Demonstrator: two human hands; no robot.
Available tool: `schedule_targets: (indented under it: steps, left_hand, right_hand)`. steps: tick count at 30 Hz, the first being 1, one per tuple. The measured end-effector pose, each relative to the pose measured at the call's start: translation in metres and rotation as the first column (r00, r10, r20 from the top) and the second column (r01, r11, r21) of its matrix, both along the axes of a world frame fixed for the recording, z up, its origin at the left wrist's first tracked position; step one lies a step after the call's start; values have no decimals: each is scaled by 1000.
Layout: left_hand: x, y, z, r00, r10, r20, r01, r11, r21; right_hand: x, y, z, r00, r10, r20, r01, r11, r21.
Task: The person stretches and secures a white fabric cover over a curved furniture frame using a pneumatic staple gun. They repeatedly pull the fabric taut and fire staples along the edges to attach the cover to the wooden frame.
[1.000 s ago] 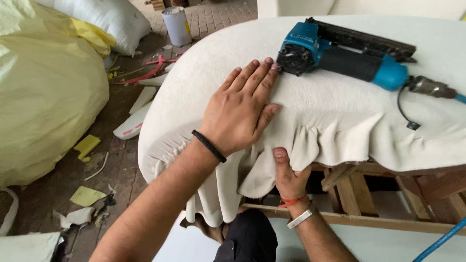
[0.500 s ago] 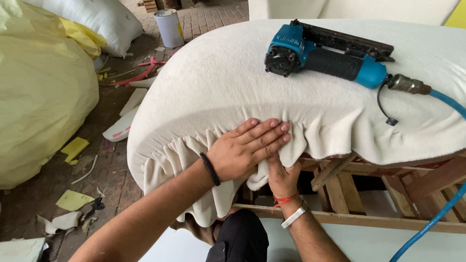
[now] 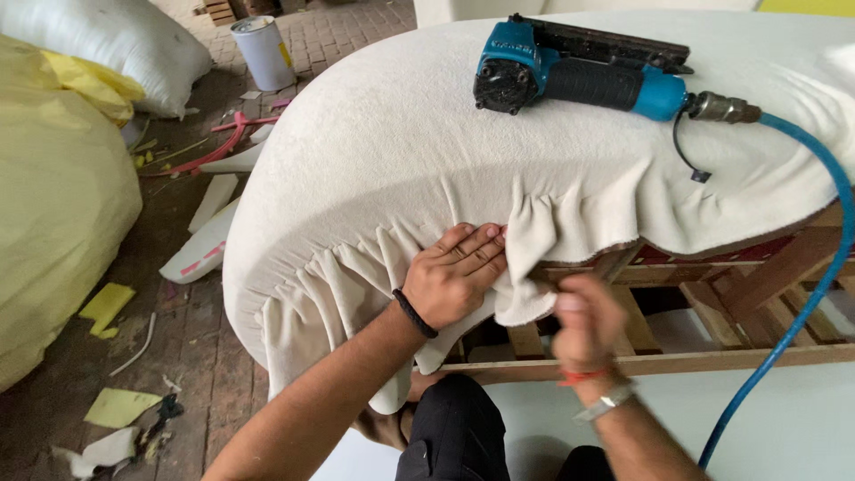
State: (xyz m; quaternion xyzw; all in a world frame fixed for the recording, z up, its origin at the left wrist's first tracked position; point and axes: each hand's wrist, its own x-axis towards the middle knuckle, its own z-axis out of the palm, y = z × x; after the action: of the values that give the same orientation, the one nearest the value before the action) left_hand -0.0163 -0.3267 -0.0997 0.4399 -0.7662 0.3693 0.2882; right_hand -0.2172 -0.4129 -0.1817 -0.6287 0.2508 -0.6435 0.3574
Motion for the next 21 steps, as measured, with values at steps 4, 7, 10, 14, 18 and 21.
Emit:
schedule_targets:
  steps: [4,7,10,14,18,21]
  left_hand:
    - [-6,-6,-8,996,-48,-77,46,998,-32]
    - [-11,-9,-10,992,-47,-118,42,998,-46]
    - [-14,-12,-12,991,-37,-127,31,998,-51]
    - [-12,-16,-13,992,-61,-114,55,997,-60]
    - [-12,-20,-17,996,-46,-82,39,995,-88]
    - [-11,-22,-20,995,-61,-74,54,995,-87]
  right_hand:
    - [-33,-40,122,905,-380,-192,196,773,-603]
    - [0,-86,210,612,-687,-391,73,541,-838]
    - [18,-88,257,240,-672,-700,-32,715,-698]
    - [14,-43,269,-25,-410,-912,-6,912,-410]
    - [-30,25,196,517,-305,-800,23,939,-343]
    - [-36,53,131,809,-2,-588,-252,903,-349]
